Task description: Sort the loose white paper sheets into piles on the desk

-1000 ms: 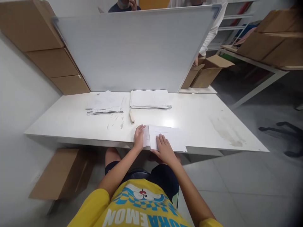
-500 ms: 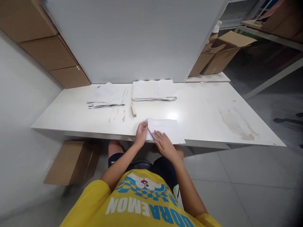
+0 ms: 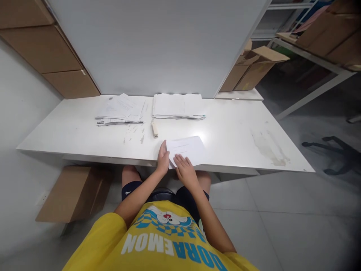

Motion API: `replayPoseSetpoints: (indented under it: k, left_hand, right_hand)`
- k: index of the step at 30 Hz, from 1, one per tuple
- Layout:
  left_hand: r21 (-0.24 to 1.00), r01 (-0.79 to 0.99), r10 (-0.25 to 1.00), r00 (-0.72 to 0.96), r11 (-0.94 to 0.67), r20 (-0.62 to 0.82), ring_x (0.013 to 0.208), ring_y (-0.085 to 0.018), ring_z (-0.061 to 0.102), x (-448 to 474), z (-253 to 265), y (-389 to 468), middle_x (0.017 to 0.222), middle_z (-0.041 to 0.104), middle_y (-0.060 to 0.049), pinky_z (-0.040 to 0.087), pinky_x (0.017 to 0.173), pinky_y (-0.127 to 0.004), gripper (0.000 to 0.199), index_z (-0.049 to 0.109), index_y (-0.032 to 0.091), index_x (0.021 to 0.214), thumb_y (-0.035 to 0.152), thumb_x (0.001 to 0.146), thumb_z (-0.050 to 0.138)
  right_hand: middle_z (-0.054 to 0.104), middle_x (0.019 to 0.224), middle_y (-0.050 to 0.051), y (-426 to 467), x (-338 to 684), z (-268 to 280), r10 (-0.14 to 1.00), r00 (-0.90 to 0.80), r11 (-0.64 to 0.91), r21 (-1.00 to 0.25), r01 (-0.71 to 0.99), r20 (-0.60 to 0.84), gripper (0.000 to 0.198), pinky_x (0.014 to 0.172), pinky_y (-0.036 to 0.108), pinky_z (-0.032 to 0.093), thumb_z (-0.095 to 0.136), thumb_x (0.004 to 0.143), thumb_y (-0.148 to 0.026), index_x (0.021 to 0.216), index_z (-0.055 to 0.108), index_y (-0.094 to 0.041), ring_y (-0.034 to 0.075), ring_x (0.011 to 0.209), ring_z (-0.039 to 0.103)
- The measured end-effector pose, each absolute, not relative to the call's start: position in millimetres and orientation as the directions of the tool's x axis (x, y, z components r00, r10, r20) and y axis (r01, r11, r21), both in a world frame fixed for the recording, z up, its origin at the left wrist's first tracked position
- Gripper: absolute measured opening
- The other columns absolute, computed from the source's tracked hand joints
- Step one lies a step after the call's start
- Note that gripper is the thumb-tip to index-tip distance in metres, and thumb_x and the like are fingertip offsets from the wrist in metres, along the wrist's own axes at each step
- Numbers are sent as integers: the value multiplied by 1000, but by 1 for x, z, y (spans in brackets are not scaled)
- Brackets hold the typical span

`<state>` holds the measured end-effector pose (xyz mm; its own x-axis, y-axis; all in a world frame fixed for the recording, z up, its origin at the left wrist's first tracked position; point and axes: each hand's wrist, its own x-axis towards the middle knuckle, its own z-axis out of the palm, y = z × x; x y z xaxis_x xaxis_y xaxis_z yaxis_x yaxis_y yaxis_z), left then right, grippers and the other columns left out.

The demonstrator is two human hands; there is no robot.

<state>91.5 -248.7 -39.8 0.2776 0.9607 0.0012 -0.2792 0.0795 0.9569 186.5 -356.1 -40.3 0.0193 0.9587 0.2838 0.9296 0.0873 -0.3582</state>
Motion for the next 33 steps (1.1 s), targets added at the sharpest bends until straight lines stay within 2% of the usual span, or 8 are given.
replayPoseSetpoints:
  k: [6,11,15,20,25,27,29,33]
  left_hand:
    - [953,-293,983,181,76,-23,149,-20,19,98,-37,-250,159,29,-1,23,121,-34,66,40,25,144,17,80,50]
    - [960,-280,997,78,4,19,149,-21,18,80,-27,-281,158,30,1,19,123,-35,62,42,28,143,24,83,55]
    - [963,-241,993,52,116,-106,146,-24,28,43,-38,-323,154,38,-1,25,120,-37,55,48,32,136,31,83,62]
    - [854,-328,915,152,404,-375,125,-29,55,29,-50,-334,126,63,-9,44,106,-45,43,60,23,113,47,78,68]
    - [758,-427,869,207,493,-449,105,-30,67,38,-38,-314,109,72,-13,49,100,-46,46,66,14,102,44,69,78]
    - [741,-434,858,224,512,-462,103,-31,68,35,-36,-306,108,73,-14,50,100,-46,46,68,11,100,42,68,80]
    - [728,-421,840,227,541,-493,105,-31,68,28,-37,-299,108,73,-15,50,101,-45,43,69,10,98,39,69,81]
    - [669,-342,751,285,660,-596,109,-31,67,9,-40,-293,107,73,-18,51,101,-43,38,70,7,99,36,75,78]
  right_hand:
    - [41,152,12,-356,181,-48,962,-25,112,-307,945,273,58,116,50,25,42,89,-15,147,39,-16,26,142,34]
    - [60,134,9,-356,190,-47,927,12,127,-342,931,375,55,105,43,36,41,82,-5,132,58,-20,24,126,52]
    - [69,118,9,-364,187,-43,905,14,159,-370,916,425,46,98,43,40,45,81,-9,121,65,-20,24,108,60]
    - [68,121,7,-385,162,-38,883,-67,276,-397,875,464,50,102,47,39,42,83,-13,127,62,-24,25,111,59]
    - [67,123,6,-406,145,-28,852,-101,397,-509,764,513,42,110,52,33,44,91,-30,130,58,-26,26,119,56]
    - [67,119,8,-414,146,-29,824,32,377,-589,715,566,39,108,53,35,43,93,-37,125,60,-24,28,117,57]
    - [68,107,10,-419,150,-36,769,314,276,-733,622,556,36,98,50,44,38,95,-40,112,65,-23,28,107,60]
    - [59,73,4,-420,160,-59,584,806,43,-995,86,95,43,71,36,48,37,95,-53,73,59,-23,21,74,57]
